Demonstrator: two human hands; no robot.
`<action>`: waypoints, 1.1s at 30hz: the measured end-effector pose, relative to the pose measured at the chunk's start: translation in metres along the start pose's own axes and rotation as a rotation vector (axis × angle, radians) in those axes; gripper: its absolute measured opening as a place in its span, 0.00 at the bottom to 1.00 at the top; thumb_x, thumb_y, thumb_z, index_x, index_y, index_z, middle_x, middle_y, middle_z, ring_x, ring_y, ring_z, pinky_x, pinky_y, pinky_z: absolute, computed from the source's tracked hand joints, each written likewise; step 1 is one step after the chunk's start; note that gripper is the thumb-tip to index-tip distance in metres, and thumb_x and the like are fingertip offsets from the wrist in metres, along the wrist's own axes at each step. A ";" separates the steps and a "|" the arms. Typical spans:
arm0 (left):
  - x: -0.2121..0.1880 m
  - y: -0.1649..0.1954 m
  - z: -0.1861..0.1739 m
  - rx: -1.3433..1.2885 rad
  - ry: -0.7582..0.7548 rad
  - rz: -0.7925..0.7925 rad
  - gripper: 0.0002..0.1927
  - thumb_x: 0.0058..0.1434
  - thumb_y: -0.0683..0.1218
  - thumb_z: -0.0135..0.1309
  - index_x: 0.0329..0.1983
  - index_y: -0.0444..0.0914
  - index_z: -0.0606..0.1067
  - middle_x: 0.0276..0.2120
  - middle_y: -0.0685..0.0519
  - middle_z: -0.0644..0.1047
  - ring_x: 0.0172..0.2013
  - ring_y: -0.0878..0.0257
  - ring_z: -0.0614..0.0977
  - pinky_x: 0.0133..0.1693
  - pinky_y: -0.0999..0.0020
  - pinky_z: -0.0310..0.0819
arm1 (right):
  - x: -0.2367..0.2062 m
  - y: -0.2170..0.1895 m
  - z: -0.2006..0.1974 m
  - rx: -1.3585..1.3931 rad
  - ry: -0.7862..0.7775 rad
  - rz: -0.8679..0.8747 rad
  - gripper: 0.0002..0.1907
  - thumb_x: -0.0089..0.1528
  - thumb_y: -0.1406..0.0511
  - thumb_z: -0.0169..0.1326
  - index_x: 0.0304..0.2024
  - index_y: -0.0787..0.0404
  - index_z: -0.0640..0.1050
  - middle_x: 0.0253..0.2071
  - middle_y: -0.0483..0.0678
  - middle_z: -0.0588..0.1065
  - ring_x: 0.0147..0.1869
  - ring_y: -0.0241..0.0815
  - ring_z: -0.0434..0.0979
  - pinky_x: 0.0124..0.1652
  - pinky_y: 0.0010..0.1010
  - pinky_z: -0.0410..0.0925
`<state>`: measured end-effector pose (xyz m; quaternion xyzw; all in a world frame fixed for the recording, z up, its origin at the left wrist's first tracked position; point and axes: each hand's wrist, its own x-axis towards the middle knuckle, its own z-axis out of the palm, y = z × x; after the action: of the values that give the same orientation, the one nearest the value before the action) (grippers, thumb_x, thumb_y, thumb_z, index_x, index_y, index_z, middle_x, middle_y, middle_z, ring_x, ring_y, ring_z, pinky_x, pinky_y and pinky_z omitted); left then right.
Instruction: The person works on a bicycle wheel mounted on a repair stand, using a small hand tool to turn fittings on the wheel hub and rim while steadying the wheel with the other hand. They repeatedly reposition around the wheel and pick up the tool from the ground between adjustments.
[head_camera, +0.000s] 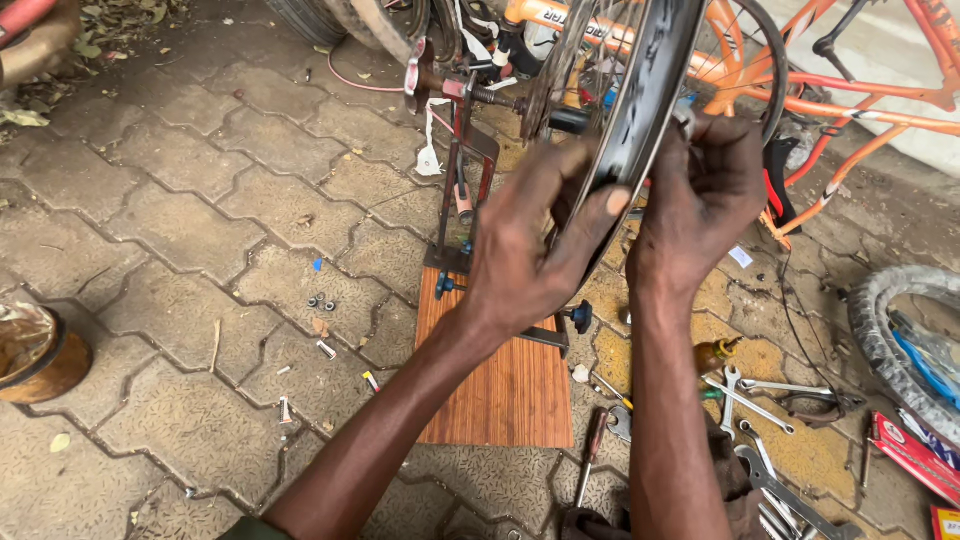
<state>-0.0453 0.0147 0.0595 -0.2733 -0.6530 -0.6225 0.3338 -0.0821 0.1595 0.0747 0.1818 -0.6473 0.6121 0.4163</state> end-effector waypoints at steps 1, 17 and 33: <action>0.002 0.000 0.001 -0.027 0.015 -0.042 0.25 0.69 0.52 0.56 0.61 0.30 0.70 0.43 0.44 0.79 0.39 0.57 0.84 0.39 0.63 0.81 | -0.001 -0.004 0.000 -0.021 0.014 -0.006 0.07 0.73 0.80 0.58 0.43 0.69 0.75 0.39 0.47 0.78 0.38 0.30 0.75 0.38 0.19 0.69; 0.009 -0.009 0.009 0.130 0.090 0.140 0.23 0.74 0.48 0.53 0.69 0.41 0.66 0.67 0.50 0.69 0.66 0.58 0.68 0.70 0.58 0.60 | -0.013 0.004 0.012 -0.157 -0.128 -0.108 0.02 0.71 0.72 0.58 0.45 0.67 0.79 0.38 0.47 0.77 0.41 0.33 0.77 0.43 0.27 0.74; 0.015 0.008 0.003 0.047 0.105 0.064 0.25 0.74 0.46 0.56 0.70 0.38 0.65 0.68 0.47 0.66 0.65 0.57 0.69 0.68 0.63 0.65 | -0.010 0.012 0.015 0.383 -0.145 0.299 0.15 0.71 0.75 0.52 0.59 0.61 0.78 0.50 0.45 0.80 0.50 0.34 0.79 0.51 0.28 0.74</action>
<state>-0.0490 0.0178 0.0760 -0.2533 -0.6399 -0.6096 0.3934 -0.0900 0.1449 0.0607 0.2031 -0.5675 0.7636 0.2315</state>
